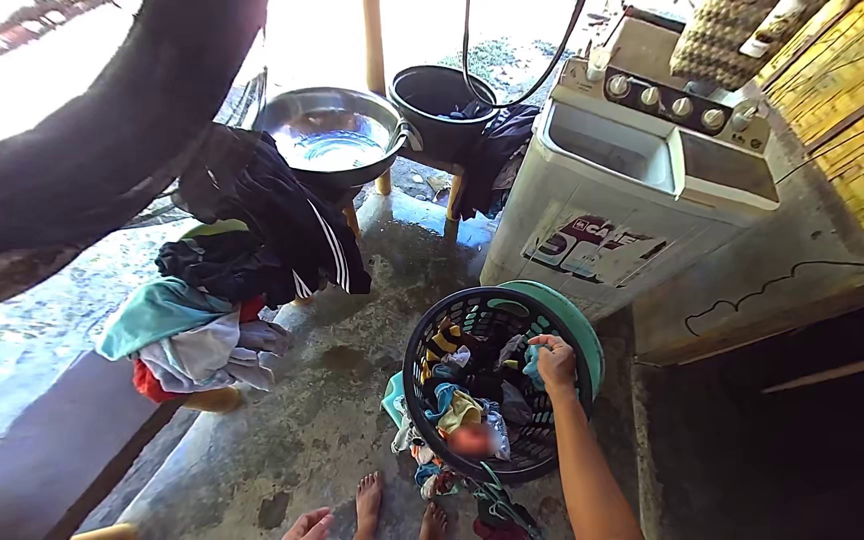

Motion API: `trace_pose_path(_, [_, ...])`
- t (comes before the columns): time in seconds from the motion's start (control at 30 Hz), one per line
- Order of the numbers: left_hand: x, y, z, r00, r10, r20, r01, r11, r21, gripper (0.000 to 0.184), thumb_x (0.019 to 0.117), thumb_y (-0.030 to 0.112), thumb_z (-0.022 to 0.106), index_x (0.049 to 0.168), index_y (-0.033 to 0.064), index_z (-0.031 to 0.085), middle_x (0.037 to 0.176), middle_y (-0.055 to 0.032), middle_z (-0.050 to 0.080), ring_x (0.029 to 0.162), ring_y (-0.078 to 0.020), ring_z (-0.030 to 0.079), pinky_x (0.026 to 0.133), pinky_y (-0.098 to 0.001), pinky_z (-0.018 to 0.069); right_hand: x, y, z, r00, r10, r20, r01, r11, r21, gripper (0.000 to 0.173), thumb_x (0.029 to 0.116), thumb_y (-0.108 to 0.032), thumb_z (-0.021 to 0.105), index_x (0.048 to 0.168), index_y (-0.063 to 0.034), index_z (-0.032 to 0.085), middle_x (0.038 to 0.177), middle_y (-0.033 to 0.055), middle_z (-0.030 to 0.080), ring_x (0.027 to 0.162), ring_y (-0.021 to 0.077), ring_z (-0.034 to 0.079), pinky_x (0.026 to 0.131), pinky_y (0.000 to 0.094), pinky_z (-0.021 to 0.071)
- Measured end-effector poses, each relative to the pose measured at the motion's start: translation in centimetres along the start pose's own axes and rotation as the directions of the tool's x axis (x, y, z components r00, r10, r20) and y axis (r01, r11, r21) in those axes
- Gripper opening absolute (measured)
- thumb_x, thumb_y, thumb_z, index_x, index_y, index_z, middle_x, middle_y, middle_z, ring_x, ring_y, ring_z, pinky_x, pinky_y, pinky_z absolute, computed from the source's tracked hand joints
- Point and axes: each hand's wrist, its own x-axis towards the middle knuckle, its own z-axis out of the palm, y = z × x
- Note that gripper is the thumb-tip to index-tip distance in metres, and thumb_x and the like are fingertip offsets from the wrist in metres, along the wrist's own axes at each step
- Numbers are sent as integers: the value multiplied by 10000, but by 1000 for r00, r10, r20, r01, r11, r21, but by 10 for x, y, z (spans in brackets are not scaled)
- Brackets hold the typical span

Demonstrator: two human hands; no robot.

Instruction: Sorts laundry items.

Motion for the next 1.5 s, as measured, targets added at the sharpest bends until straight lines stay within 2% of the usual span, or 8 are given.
trace_pose_path(0.27, [11, 46, 22, 965, 212, 157, -238, 957, 168, 309, 1054, 131, 548, 1329, -5, 577, 1296, -188, 639, 1155, -263, 634, 966, -447, 506, -54, -9, 110, 681, -16, 732, 423, 825, -375, 552, 925, -204, 727, 1453, -139, 578, 1493, 243, 461, 1313, 393, 530, 1074, 557, 463])
trace_pose_path(0.57, [-6, 55, 16, 918, 312, 243, -353, 924, 147, 296, 1044, 110, 540, 1311, -9, 584, 1259, -173, 657, 1102, -212, 651, 956, -392, 513, -38, -45, 14, 886, -61, 460, 36, 997, 62, 195, 1004, -168, 644, 1008, 26, 652, 935, 104, 638, 854, 147, 594, 823, 346, 504])
trace_pose_path(0.7, [-10, 62, 14, 911, 345, 226, -378, 918, 120, 277, 1046, 94, 533, 1294, -15, 589, 1238, -171, 659, 1073, -204, 650, 923, -377, 516, -40, -71, -30, 964, -58, 258, 128, 956, -265, 274, 957, -260, 727, 1036, 1, 755, 1370, 247, 549, 1288, 420, 472, 1079, 603, 359])
trace_pose_path(0.8, [-15, 72, 16, 900, 371, 229, -401, 910, 101, 278, 1049, 91, 529, 1300, -15, 585, 1267, -175, 652, 1110, -213, 650, 952, -389, 516, -46, -72, -41, 972, -112, 209, 96, 992, 82, 179, 986, -131, 683, 955, 45, 673, 977, 135, 648, 888, 188, 594, 839, 379, 497])
trace_pose_path(0.97, [-45, 119, 29, 771, 555, 312, -607, 789, 96, 316, 1038, 140, 544, 1311, -13, 586, 1281, -146, 655, 1125, -183, 658, 994, -368, 524, -62, -80, -45, 924, -116, 363, -113, 827, 550, 181, 1083, -113, 470, 1011, -18, 607, 843, 57, 662, 774, 128, 658, 770, 319, 578])
trace_pose_path(1.27, [-125, 226, 109, 343, 771, 537, -910, 415, -15, 553, 980, 328, 632, 1372, -52, 549, 1293, -182, 652, 1199, -223, 636, 1034, -404, 509, -120, -125, -33, 643, -431, 632, -105, 769, 631, 426, 974, -105, 495, 1395, -56, 536, 1117, 70, 712, 978, 143, 702, 903, 350, 595])
trace_pose_path(1.4, [-121, 238, 102, 457, 768, 448, -746, 605, -277, 431, 980, 161, 629, 1312, -59, 462, 1012, -72, 705, 926, -118, 702, 886, -320, 582, -135, -128, -33, 602, -493, 628, -94, 737, 669, 488, 959, -70, 508, 1447, -76, 496, 1174, 38, 709, 1024, 109, 698, 942, 321, 582])
trace_pose_path(1.5, [-122, 244, 84, 519, 662, 541, -585, 737, -340, 505, 1036, 313, 489, 1416, -11, 415, 1211, -85, 652, 1097, -145, 659, 972, -343, 550, -145, -125, -28, 546, -547, 635, -100, 710, 698, 488, 957, -97, 535, 1444, -87, 502, 1159, 14, 724, 1033, 97, 700, 956, 314, 575])
